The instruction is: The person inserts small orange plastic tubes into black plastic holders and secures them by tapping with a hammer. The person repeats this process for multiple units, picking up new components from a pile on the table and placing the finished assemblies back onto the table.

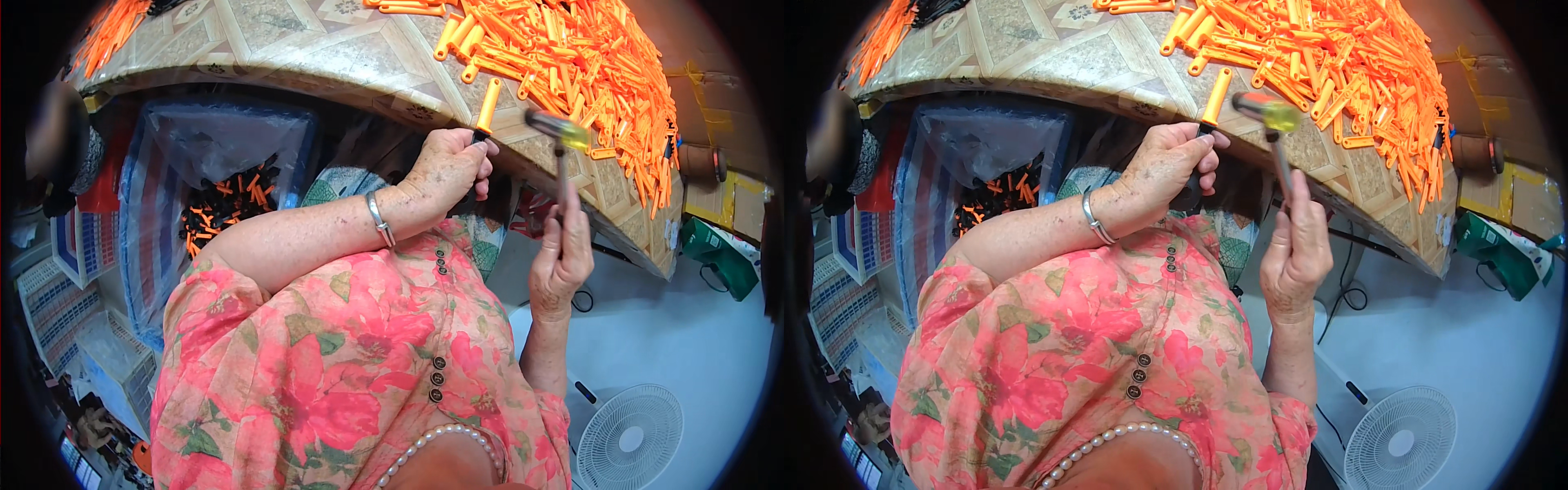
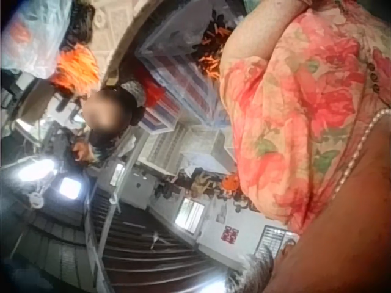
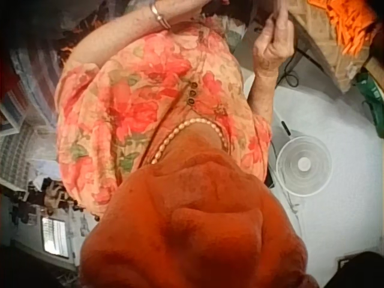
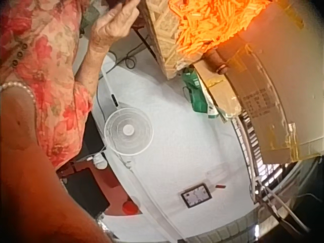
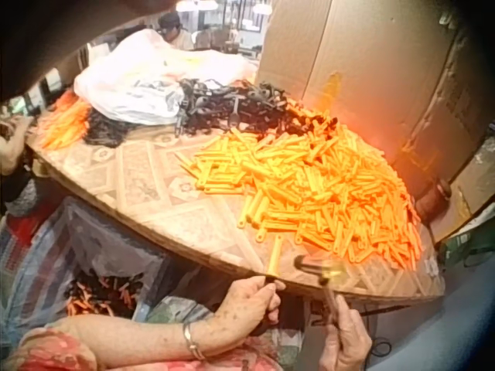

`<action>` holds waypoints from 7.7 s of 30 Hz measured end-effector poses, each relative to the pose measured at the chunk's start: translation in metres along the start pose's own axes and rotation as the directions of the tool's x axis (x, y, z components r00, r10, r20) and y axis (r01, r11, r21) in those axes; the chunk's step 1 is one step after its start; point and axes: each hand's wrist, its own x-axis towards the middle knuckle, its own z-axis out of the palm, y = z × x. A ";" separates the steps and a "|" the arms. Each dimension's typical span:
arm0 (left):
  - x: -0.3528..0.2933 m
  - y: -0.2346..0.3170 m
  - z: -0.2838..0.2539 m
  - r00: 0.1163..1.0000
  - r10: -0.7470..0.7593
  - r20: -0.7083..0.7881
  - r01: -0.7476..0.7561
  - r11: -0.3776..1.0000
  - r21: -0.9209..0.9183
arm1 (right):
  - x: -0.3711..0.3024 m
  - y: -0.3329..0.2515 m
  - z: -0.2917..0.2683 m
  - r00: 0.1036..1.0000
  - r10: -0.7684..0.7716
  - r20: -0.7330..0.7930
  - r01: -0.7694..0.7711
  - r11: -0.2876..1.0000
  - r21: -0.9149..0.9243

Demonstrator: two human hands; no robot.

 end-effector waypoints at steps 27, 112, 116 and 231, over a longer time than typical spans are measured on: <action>0.003 -0.001 -0.005 1.000 0.026 0.016 -0.027 0.999 0.029 | -0.002 0.006 0.016 0.982 -0.023 0.189 0.057 0.983 -0.176; -0.001 0.057 -0.019 0.942 0.160 0.295 -0.197 0.975 0.101 | 0.049 -0.008 0.025 0.913 0.311 0.265 -0.396 0.831 0.390; -0.001 0.053 -0.021 0.929 0.183 0.322 -0.234 0.964 0.127 | 0.041 -0.012 0.034 0.958 0.259 0.120 -0.285 0.898 0.335; -0.002 0.044 -0.021 0.886 0.418 0.202 -0.458 0.859 0.227 | 0.066 -0.013 0.048 0.989 0.125 0.081 -0.146 0.908 0.392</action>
